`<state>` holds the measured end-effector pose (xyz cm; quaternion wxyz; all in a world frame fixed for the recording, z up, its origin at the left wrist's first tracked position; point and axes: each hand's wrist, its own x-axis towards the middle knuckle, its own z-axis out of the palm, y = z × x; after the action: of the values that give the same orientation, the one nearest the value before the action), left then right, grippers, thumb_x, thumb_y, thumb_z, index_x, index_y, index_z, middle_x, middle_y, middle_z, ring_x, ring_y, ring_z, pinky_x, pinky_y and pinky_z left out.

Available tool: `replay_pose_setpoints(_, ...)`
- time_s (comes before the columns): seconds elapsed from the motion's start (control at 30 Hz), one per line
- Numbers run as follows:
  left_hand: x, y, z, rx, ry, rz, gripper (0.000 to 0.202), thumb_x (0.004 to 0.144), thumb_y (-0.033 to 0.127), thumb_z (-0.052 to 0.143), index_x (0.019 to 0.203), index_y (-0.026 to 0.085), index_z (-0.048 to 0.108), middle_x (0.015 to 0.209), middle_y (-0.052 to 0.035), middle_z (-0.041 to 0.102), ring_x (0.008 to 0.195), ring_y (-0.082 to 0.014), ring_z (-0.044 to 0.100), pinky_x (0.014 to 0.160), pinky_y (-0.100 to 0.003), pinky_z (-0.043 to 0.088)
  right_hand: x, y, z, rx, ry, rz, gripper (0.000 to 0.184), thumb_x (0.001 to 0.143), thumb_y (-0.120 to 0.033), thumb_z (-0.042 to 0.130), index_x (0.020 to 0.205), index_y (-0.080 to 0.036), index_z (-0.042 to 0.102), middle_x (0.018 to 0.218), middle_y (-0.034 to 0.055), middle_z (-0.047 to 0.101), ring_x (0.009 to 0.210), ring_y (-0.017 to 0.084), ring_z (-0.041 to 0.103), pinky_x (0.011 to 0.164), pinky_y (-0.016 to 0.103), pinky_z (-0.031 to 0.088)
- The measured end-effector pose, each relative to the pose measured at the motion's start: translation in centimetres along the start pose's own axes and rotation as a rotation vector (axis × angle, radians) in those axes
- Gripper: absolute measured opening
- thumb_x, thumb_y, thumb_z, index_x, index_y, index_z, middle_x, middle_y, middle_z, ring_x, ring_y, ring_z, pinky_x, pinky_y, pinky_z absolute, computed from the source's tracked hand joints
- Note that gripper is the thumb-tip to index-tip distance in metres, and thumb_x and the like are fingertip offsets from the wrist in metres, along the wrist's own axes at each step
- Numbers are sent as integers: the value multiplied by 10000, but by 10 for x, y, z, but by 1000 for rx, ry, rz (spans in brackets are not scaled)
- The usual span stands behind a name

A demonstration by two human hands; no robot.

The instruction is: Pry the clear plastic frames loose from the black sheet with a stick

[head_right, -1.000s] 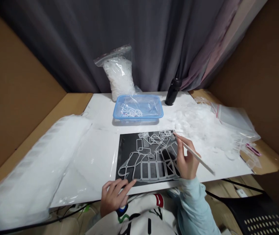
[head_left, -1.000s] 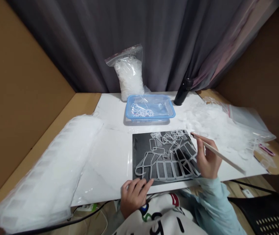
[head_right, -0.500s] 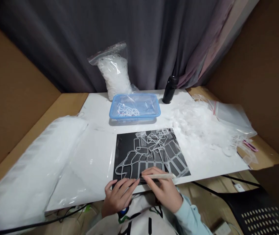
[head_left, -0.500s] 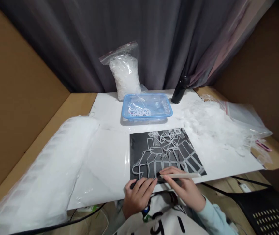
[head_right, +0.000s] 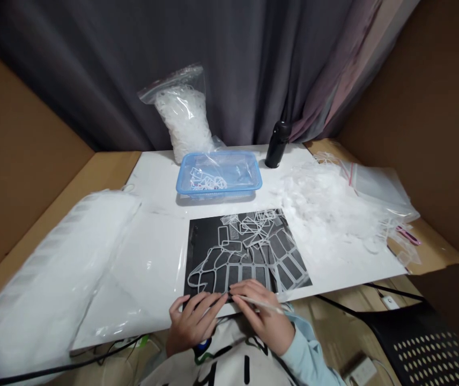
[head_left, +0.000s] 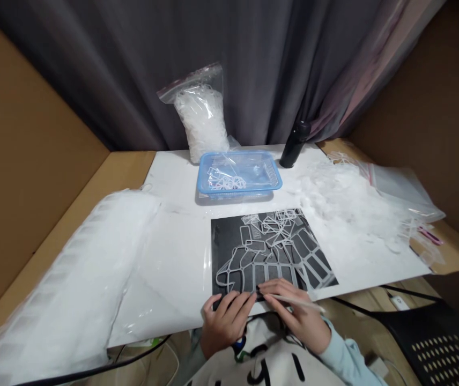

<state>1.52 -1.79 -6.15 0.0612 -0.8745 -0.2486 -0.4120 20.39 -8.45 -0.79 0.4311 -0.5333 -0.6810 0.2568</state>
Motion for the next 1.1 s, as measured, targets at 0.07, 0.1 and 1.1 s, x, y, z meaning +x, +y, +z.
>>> replay_pose_setpoints(0.07,0,1,0,-9,9,-8,296,981,213,427,1008,252,719,891,27,724,851,-114,594,905,-351,281,-1,4,0,-91,-38,-110,177,975,-151,476,1087,-141,613,1084,110,667,1071,170,593,936,304,511)
replay_pose_setpoints(0.1,0,1,0,-16,15,-15,298,984,216,424,994,251,720,887,28,724,851,-115,594,906,-353,279,-3,6,1,-161,-50,-160,179,975,-159,481,1095,-135,611,1109,118,663,1088,181,585,941,321,513)
replay_pose_setpoints(1.1,4,1,-4,-55,-8,-28,318,894,130,457,1037,259,710,868,24,710,850,-109,597,921,-348,276,56,17,-84,-601,816,-191,286,916,-96,538,1164,-199,637,1093,88,683,1024,212,628,917,399,518)
